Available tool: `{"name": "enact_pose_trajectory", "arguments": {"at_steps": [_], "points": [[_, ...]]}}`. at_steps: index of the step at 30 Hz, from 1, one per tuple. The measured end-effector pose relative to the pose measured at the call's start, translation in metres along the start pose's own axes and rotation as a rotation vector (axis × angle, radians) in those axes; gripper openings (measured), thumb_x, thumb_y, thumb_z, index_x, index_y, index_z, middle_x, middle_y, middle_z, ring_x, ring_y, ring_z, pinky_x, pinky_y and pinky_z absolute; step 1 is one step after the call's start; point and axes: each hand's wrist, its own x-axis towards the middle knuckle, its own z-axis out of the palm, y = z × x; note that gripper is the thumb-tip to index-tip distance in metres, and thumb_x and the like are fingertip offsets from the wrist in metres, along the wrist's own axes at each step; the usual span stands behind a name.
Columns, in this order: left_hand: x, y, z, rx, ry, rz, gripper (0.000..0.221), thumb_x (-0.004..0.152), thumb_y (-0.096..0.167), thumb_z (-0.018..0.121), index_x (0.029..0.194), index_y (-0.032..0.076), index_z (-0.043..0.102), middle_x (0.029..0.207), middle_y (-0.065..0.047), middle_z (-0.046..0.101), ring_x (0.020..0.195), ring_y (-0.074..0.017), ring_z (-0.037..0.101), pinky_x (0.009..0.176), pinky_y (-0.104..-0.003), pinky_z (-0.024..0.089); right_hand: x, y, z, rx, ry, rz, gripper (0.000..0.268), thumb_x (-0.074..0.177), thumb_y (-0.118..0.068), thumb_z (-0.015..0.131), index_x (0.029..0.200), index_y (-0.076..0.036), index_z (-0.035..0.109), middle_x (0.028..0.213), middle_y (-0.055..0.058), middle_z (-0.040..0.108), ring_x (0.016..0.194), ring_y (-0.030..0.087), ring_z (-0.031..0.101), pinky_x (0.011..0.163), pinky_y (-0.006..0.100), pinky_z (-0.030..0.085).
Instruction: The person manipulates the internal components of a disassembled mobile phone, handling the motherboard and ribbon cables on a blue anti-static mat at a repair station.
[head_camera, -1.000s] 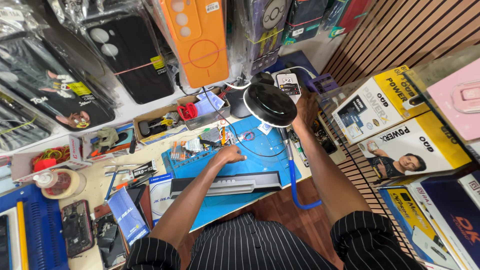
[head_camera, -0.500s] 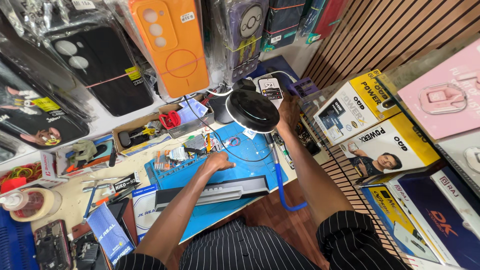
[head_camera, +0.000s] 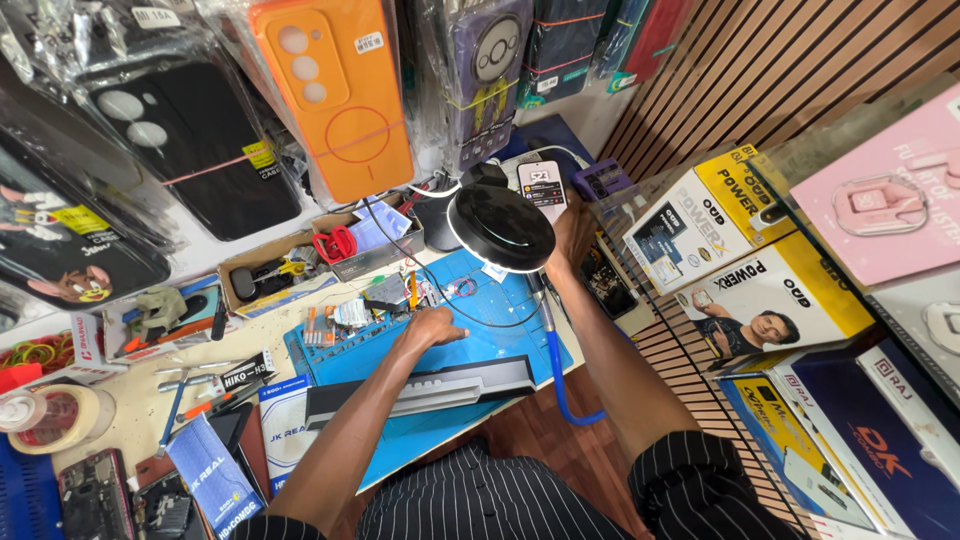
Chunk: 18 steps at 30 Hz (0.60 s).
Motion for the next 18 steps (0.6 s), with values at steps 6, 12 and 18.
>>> {"name": "enact_pose_trajectory", "arguments": {"at_steps": [6, 12, 18], "points": [[-0.002, 0.000, 0.003, -0.100, -0.028, -0.062, 0.058, 0.087, 0.053, 0.073, 0.108, -0.001, 0.074, 0.099, -0.025, 0.075, 0.094, -0.0378, 0.075, 0.089, -0.050, 0.058, -0.012, 0.001, -0.002, 0.071, 0.002, -0.006, 0.073, 0.083, -0.036, 0.082, 0.145, -0.014, 0.049, 0.138, 0.022, 0.049, 0.135, 0.040, 0.040, 0.108, 0.055, 0.040], [-0.005, 0.004, 0.001, -0.038, -0.031, -0.050, 0.058, 0.087, 0.054, 0.073, 0.101, -0.002, 0.076, 0.095, -0.024, 0.075, 0.091, -0.0367, 0.074, 0.086, -0.049, 0.057, -0.012, 0.002, -0.004, 0.120, 0.011, -0.043, 0.074, 0.082, -0.034, 0.083, 0.144, -0.014, 0.049, 0.137, 0.021, 0.050, 0.136, 0.040, 0.040, 0.108, 0.054, 0.041], [-0.008, 0.006, -0.001, -0.036, -0.032, -0.045, 0.057, 0.087, 0.054, 0.073, 0.099, -0.002, 0.074, 0.096, -0.023, 0.075, 0.091, -0.0357, 0.074, 0.085, -0.050, 0.057, -0.011, 0.005, -0.001, 0.123, -0.005, -0.042, 0.075, 0.080, -0.031, 0.085, 0.144, -0.014, 0.049, 0.137, 0.021, 0.048, 0.135, 0.040, 0.039, 0.107, 0.054, 0.041]]}}
